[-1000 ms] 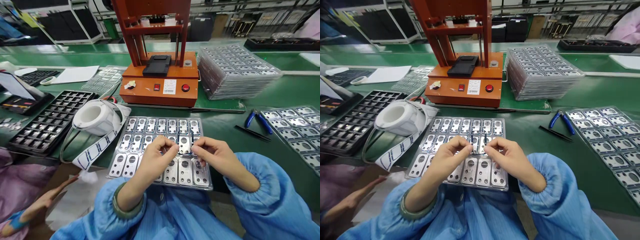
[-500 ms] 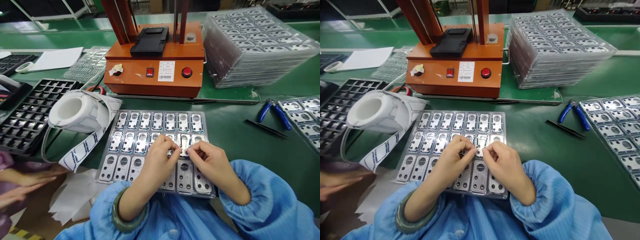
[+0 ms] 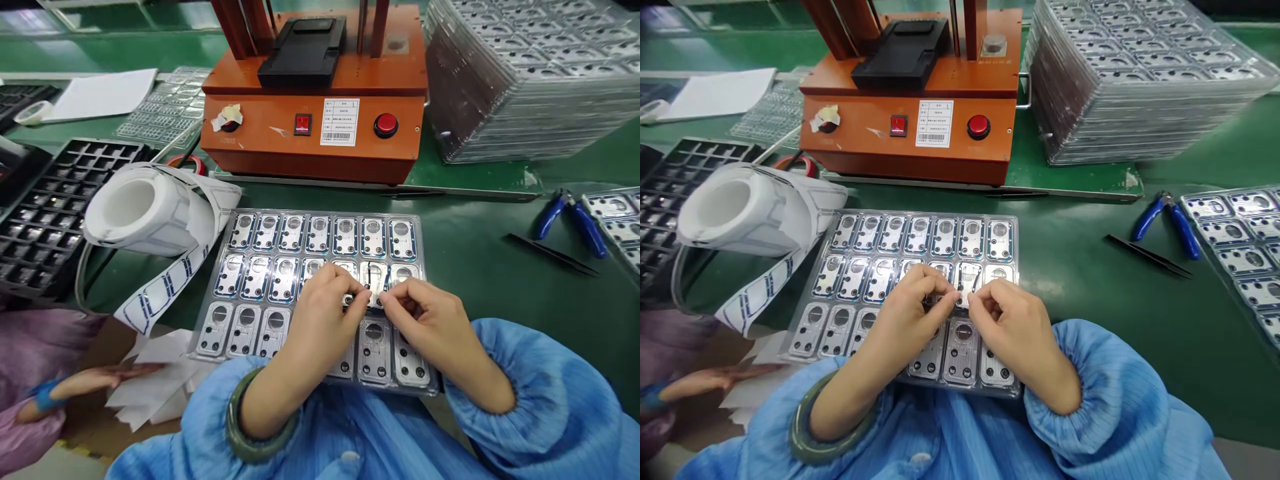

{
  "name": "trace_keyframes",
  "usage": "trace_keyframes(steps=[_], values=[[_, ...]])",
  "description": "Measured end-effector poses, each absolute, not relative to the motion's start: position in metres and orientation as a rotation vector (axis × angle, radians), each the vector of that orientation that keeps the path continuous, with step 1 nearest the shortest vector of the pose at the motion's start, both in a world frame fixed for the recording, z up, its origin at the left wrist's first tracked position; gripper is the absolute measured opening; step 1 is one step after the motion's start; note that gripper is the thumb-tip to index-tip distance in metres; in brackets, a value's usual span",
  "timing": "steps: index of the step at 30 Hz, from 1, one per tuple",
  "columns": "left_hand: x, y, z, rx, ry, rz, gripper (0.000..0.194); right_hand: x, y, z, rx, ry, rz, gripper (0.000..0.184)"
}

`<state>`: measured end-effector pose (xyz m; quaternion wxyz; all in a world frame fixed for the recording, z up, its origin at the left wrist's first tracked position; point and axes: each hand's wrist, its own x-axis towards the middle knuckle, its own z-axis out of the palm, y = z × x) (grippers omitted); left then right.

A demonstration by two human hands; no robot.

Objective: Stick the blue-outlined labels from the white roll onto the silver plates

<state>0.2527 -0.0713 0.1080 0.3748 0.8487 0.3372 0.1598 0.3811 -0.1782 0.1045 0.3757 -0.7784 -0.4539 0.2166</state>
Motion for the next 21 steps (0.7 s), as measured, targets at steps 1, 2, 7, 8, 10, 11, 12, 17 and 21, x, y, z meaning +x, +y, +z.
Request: trace_keyframes(steps=[1, 2, 7, 8, 10, 11, 12, 17, 21], values=[[0.2526, -0.0713, 0.1076, 2.175, 0.862, 0.413, 0.01, 0.381, -0.1781, 0.1047, -1.995, -1.163, 0.553, 0.019], [0.2524, -0.0713, 0.1073, 2.177, 0.861, 0.417, 0.01, 0.381, -0.178, 0.1048, -1.997, -1.166, 0.553, 0.018], [0.2526, -0.0717, 0.1067, 2.181, 0.855, 0.446, 0.011, 0.381, -0.1776, 0.1051, -1.996, -1.17, 0.549, 0.018], [0.2528, -0.0718, 0.1069, 2.176, 0.854, 0.452, 0.01, 0.381, -0.1774, 0.105, -1.996, -1.172, 0.547, 0.018], [0.2532, -0.0719, 0.1076, 2.163, 0.862, 0.454, 0.01, 0.3811, -0.1774, 0.1045, -2.004, -1.178, 0.538, 0.018], [0.2533, -0.0719, 0.1079, 2.156, 0.869, 0.446, 0.01, 0.3812, -0.1774, 0.1042, -2.007, -1.182, 0.531, 0.018], [0.2534, -0.0719, 0.1082, 2.15, 0.875, 0.436, 0.009, 0.3813, -0.1774, 0.1039, -2.009, -1.186, 0.524, 0.018], [0.2523, -0.0708, 0.1073, 2.163, 0.864, 0.42, 0.007, 0.3825, -0.1765, 0.1048, -2.007, -1.22, 0.531, 0.018], [0.2512, -0.0698, 0.1057, 2.203, 0.835, 0.403, 0.005, 0.3861, -0.1766, 0.1098, -2.001, -1.293, 0.605, 0.019]])
